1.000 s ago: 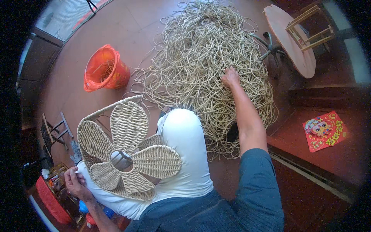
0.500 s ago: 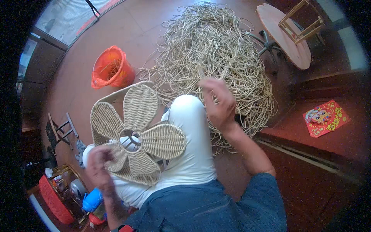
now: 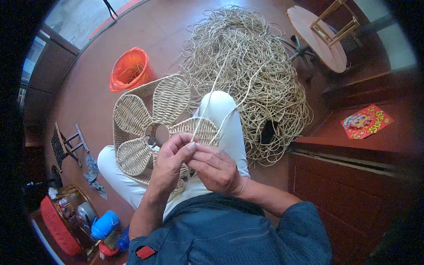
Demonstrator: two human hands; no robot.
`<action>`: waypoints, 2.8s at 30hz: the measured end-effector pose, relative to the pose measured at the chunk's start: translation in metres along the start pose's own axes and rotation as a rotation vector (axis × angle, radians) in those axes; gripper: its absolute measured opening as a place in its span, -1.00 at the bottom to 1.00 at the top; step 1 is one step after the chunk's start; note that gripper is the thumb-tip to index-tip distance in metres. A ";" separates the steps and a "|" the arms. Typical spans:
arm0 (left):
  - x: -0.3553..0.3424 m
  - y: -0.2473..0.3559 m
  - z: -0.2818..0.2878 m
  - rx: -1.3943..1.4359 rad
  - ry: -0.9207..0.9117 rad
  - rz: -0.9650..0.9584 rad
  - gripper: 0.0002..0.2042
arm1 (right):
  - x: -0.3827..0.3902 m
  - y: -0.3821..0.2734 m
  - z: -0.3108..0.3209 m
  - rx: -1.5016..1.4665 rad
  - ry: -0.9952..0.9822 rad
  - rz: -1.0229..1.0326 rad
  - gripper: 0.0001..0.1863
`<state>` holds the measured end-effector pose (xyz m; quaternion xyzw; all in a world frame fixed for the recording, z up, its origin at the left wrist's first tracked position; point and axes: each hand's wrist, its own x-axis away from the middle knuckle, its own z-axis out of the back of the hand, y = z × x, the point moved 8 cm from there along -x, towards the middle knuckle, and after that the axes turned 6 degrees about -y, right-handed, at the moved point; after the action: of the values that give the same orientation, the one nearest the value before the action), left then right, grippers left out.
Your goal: Weaving the petals of a flower-shaped wicker basket using straw or vine material.
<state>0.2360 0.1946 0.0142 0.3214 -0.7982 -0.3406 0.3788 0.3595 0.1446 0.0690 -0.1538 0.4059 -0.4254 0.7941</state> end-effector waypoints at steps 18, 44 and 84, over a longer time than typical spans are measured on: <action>0.078 -0.026 0.006 -0.265 -0.118 0.082 -0.82 | 0.013 0.092 -0.030 -1.809 0.110 -0.962 -0.73; 0.654 -0.090 0.595 0.053 1.662 -0.077 -0.62 | -0.008 0.352 0.068 -1.391 0.553 -1.104 -0.72; 0.205 -0.005 0.144 -0.247 0.393 0.083 -0.80 | -0.027 0.086 -0.064 -1.538 0.189 -0.901 -0.57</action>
<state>0.0146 0.0768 0.0201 0.2995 -0.6740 -0.3509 0.5770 0.3492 0.2234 -0.0078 -0.7525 0.5437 -0.3180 0.1925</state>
